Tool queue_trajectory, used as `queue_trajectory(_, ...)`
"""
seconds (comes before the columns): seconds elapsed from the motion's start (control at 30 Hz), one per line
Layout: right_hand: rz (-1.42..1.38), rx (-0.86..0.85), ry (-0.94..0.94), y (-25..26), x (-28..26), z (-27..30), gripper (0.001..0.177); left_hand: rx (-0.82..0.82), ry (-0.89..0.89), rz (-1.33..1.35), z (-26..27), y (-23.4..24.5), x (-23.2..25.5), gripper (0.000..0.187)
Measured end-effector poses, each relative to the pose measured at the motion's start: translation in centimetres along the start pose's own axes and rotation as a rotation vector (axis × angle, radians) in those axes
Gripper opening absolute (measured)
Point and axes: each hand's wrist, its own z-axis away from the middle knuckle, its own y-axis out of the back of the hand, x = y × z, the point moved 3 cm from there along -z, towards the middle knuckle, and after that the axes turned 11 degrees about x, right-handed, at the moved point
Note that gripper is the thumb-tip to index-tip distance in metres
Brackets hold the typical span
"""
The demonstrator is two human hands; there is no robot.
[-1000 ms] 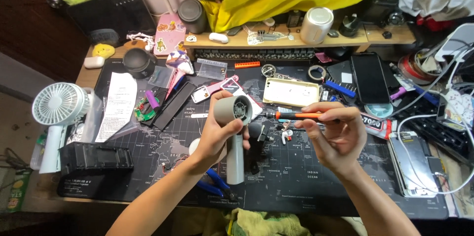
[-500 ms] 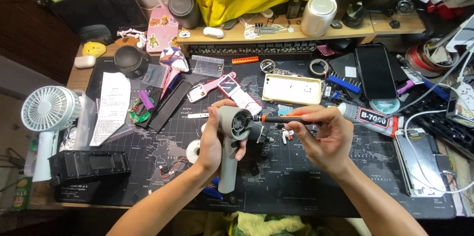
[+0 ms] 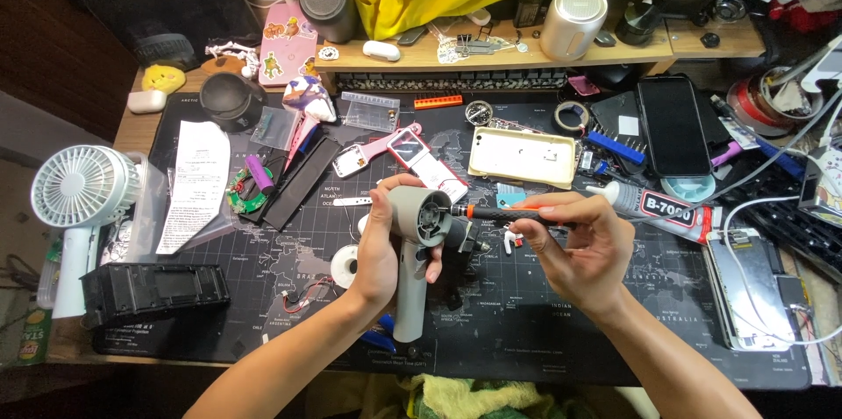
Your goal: The person disassembles a small cylindrical electronic device using a screwdriver and tweezers. They remove the outer casing, unscrew internal components, and carefully manipulate wires and parts with tweezers on a cluttered workbench.
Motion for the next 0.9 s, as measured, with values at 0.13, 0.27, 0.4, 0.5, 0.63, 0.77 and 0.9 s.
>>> queue_trajectory(0.13, 0.005, 0.016, -0.005, 0.6, 0.7, 0.2, 0.025, -0.005, -0.013, -0.008, 0.0, 0.2, -0.3, 0.065)
queue_trajectory(0.27, 0.050, -0.003, -0.011, 1.7, 1.6, 0.8, 0.024, -0.006, -0.061, -0.071, 0.5, 0.0, -0.2, 0.065)
queue_trajectory(0.4, 0.170, -0.123, -0.034, 1.1, -0.4, -0.6, 0.014, -0.103, -0.202, -0.162, 1.2, -1.2, 0.5, 0.066)
queue_trajectory(0.5, 0.153, -0.141, -0.140, 0.9, 0.2, -0.3, 0.010, -0.138, -0.210, -0.199, 1.0, -0.9, 0.6, 0.069)
queue_trajectory(0.63, 0.057, -0.141, -0.153, 0.7, 0.2, -0.7, 0.023, -0.141, -0.159, -0.165, 0.8, 0.0, -0.4, 0.067)
queue_trajectory(0.77, 0.012, -0.167, -0.105, 0.9, 0.3, -0.6, 0.034, -0.154, -0.135, -0.165, 0.7, 0.3, -0.8, 0.067)
queue_trajectory(0.9, -0.009, -0.194, -0.061, 1.1, 0.9, -0.2, 0.039, -0.158, -0.123, -0.147, 0.7, 0.2, -0.9, 0.065)
